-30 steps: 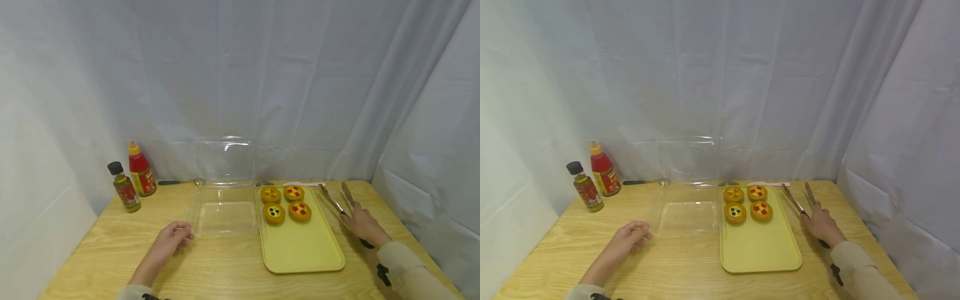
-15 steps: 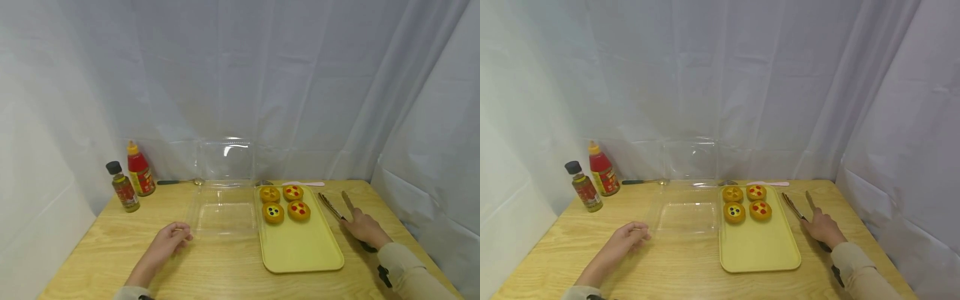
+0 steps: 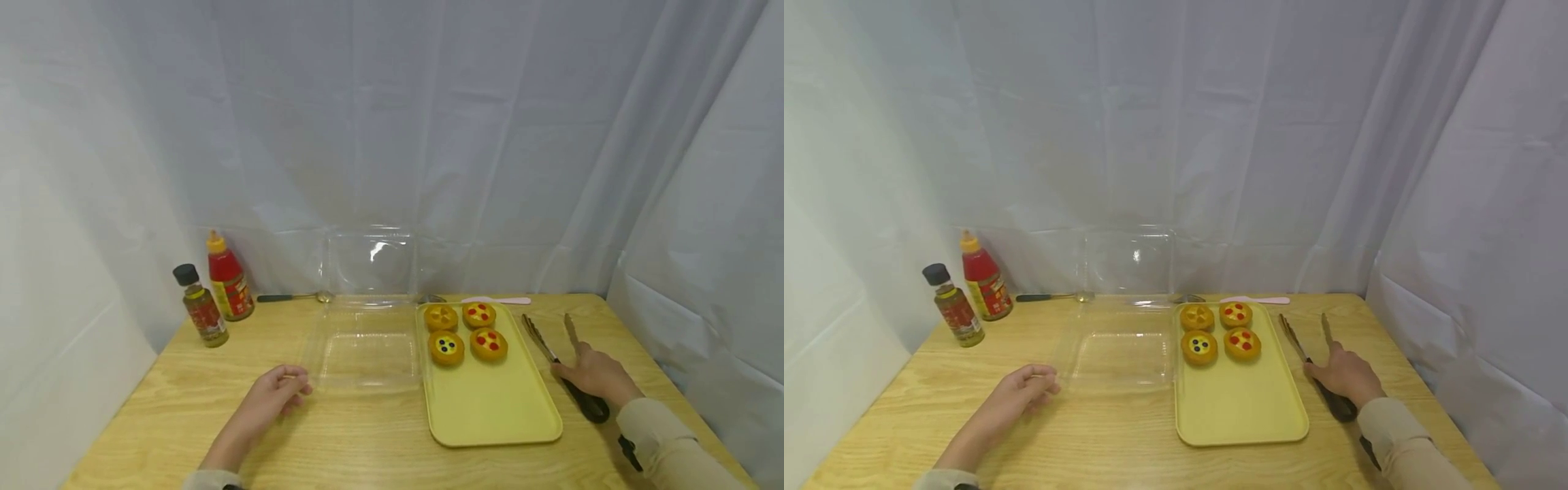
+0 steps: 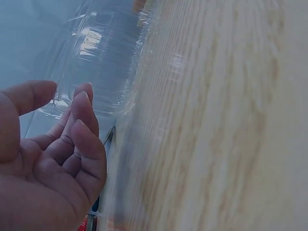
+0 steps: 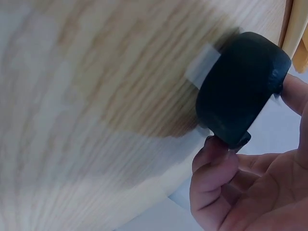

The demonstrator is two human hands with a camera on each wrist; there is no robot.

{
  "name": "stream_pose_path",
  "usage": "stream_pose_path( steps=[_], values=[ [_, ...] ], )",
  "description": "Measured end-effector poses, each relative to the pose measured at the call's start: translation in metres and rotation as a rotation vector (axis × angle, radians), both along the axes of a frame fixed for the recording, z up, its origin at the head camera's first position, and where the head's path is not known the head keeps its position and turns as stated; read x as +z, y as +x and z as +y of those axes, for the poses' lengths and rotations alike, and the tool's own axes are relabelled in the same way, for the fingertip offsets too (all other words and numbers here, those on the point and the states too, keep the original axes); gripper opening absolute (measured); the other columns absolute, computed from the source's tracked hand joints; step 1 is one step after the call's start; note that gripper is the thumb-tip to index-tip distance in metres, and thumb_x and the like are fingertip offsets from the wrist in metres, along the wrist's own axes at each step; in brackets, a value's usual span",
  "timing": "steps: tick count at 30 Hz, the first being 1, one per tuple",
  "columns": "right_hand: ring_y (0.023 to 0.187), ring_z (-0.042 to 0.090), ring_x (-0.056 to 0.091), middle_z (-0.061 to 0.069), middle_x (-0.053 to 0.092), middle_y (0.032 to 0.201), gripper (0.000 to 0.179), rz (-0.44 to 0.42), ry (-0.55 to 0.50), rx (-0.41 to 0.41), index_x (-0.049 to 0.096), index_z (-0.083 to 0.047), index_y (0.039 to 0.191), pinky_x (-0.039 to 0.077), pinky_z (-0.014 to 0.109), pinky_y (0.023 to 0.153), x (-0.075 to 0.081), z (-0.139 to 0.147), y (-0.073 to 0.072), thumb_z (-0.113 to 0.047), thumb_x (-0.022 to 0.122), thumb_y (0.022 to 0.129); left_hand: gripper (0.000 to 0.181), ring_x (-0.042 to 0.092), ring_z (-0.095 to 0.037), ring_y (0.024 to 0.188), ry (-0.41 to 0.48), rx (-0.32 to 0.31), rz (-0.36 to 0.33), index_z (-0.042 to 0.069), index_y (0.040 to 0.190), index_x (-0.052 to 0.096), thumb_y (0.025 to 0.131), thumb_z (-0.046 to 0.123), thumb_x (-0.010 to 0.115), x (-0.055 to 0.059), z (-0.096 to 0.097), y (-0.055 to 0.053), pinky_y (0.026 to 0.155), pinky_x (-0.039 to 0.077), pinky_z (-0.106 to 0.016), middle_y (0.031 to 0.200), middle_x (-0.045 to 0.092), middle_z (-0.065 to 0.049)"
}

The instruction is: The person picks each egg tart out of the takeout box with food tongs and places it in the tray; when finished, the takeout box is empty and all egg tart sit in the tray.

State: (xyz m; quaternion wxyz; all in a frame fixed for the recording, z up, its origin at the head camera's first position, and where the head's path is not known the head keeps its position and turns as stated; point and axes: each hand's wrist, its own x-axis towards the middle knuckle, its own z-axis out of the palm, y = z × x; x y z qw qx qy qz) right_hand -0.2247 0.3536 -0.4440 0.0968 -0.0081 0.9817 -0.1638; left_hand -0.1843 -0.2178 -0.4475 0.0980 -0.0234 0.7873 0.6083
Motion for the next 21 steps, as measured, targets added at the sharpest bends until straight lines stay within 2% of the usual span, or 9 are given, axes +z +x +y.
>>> stream_pose_path(
  steps=[7, 13, 18, 21],
  values=[
    [0.107, 0.059, 0.052, 0.046, 0.046, 0.125, 0.101, -0.017, -0.059, -0.013, 0.015, 0.022, 0.142, 0.045, 0.064, 0.081, 0.003, 0.0, 0.006, -0.062, 0.049, 0.096, 0.049, 0.058, -0.028, 0.095, -0.021, -0.041, -0.005, -0.006, 0.134, 0.048, 0.102, 0.031, 0.054, 0.001, -0.005, 0.003, 0.076, 0.048, -0.035, 0.11, 0.064, -0.014],
    [0.112, 0.065, 0.044, 0.051, 0.033, 0.131, 0.102, 0.009, -0.047, -0.016, 0.013, 0.022, 0.144, 0.042, 0.068, 0.082, 0.006, -0.002, 0.008, -0.064, 0.043, 0.097, 0.052, 0.06, -0.028, 0.096, -0.033, -0.048, -0.023, -0.006, 0.137, 0.045, 0.103, 0.032, 0.053, 0.002, -0.009, 0.006, 0.075, 0.048, -0.036, 0.109, 0.064, -0.014],
    [0.116, 0.067, 0.037, 0.052, 0.026, 0.135, 0.101, 0.109, -0.071, -0.028, 0.013, 0.021, 0.146, 0.038, 0.072, 0.085, 0.01, -0.008, 0.01, -0.064, 0.04, 0.098, 0.064, 0.062, -0.026, 0.091, -0.011, -0.02, -0.08, -0.009, 0.142, 0.034, 0.102, 0.037, 0.054, 0.005, -0.009, 0.01, 0.074, 0.052, -0.038, 0.109, 0.065, -0.016],
    [0.12, 0.066, 0.035, 0.048, 0.028, 0.139, 0.095, 0.186, -0.106, -0.01, 0.014, 0.016, 0.149, 0.035, 0.073, 0.088, 0.014, -0.015, 0.012, -0.061, 0.04, 0.099, 0.074, 0.063, -0.026, 0.091, 0.004, -0.007, -0.112, -0.008, 0.146, 0.026, 0.099, 0.042, 0.057, 0.009, -0.009, 0.012, 0.075, 0.054, -0.04, 0.112, 0.064, -0.019]
  ],
)
